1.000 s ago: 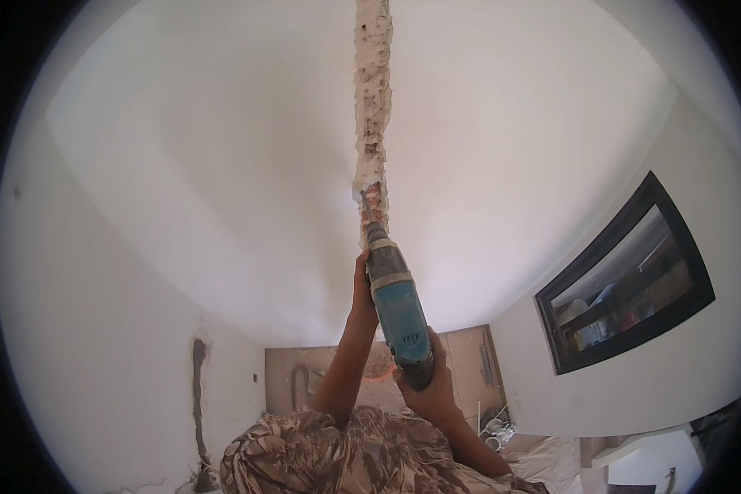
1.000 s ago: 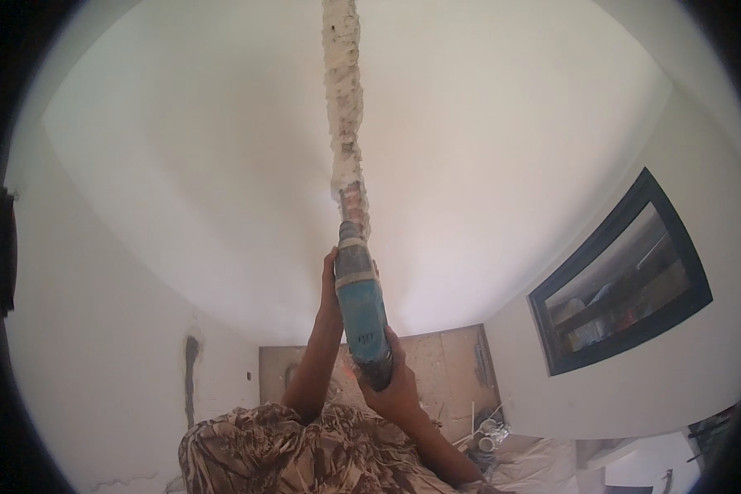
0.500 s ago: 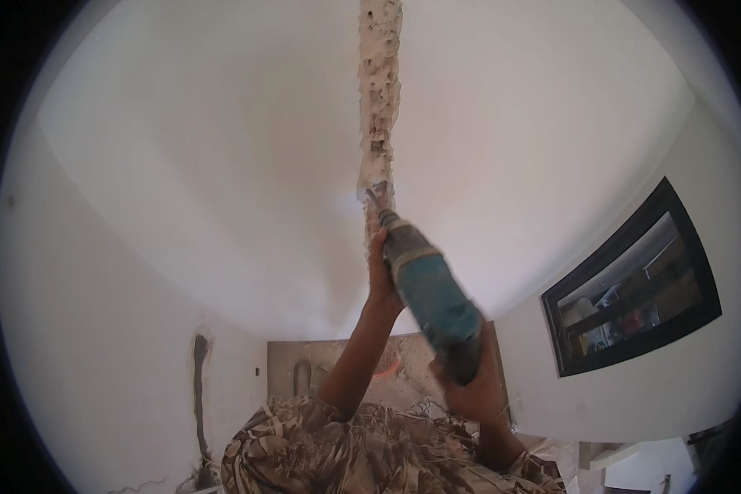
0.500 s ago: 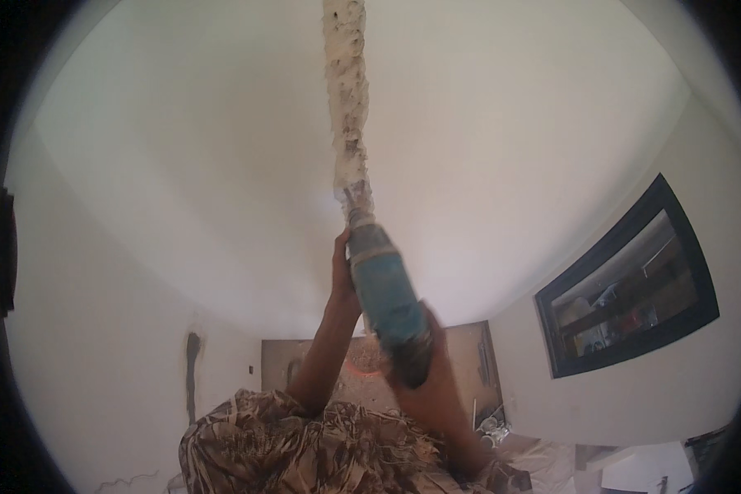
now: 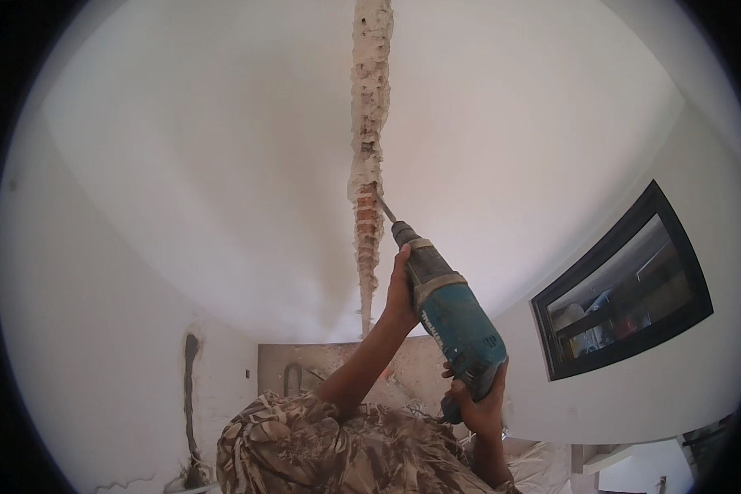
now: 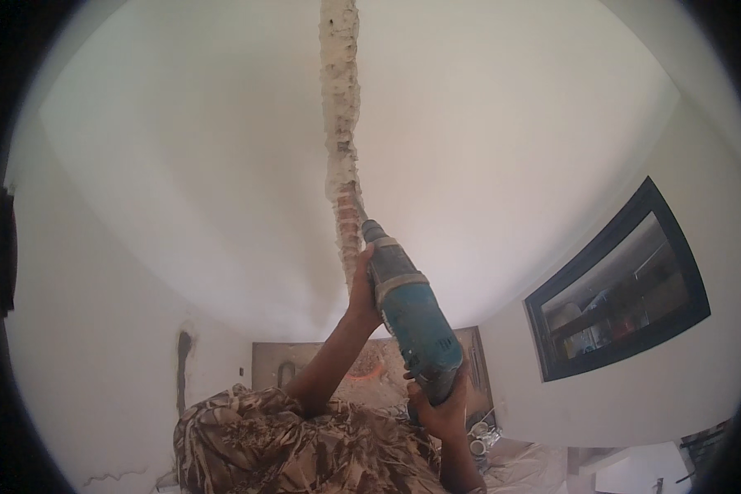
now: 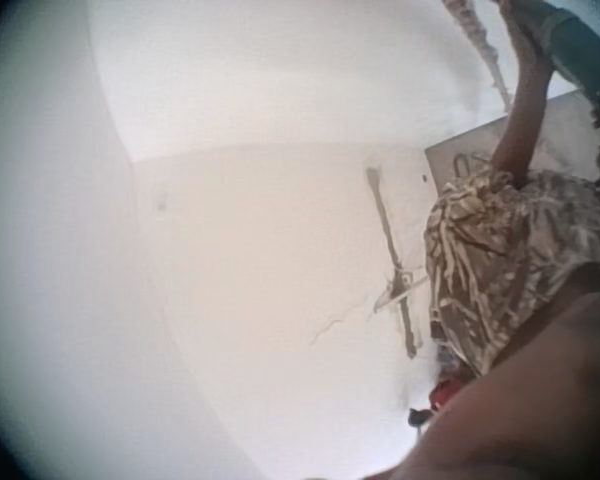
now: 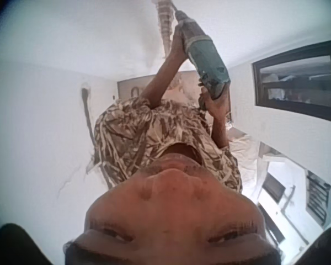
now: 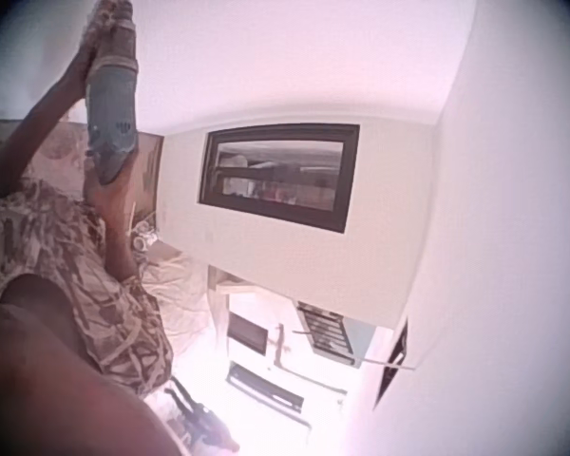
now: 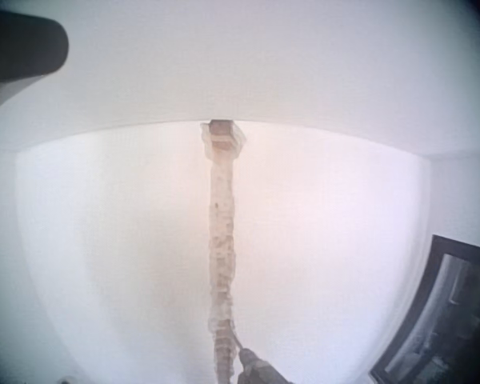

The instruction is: The person uses a hammer drill to drill into a channel in the ceiling while standing on an elevated surface. The person looks down at the room below where other workers are moving items on a covered floor.

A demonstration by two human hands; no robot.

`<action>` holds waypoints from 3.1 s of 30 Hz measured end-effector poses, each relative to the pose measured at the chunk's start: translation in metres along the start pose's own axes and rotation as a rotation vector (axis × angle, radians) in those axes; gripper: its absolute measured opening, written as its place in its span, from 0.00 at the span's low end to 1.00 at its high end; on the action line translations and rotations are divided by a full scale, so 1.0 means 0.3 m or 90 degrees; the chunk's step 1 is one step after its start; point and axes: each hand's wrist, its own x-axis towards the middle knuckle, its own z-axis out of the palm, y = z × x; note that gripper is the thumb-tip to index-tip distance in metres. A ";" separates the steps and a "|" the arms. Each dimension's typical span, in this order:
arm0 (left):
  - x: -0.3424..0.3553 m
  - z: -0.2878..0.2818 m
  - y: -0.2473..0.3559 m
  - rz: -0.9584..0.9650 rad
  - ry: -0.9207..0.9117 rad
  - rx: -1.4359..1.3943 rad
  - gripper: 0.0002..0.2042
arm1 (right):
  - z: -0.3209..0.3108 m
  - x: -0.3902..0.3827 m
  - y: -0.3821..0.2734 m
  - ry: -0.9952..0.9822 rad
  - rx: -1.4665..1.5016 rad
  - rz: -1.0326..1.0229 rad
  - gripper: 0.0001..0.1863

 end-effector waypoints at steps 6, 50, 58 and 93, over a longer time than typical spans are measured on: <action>0.020 0.044 0.095 0.060 -0.007 0.017 0.27 | 0.051 0.068 -0.021 0.011 -0.095 0.035 0.47; 0.006 -0.086 -0.031 -0.089 -0.056 -0.085 0.30 | -0.012 0.013 -0.051 -0.015 -0.271 -0.003 0.44; -0.056 0.005 0.090 -0.039 -0.037 0.025 0.28 | 0.142 -0.047 -0.054 -0.010 -0.196 -0.121 0.46; 0.307 0.120 0.138 -0.026 -0.195 -0.191 0.28 | 0.129 0.347 -0.478 -0.017 -0.277 -0.014 0.33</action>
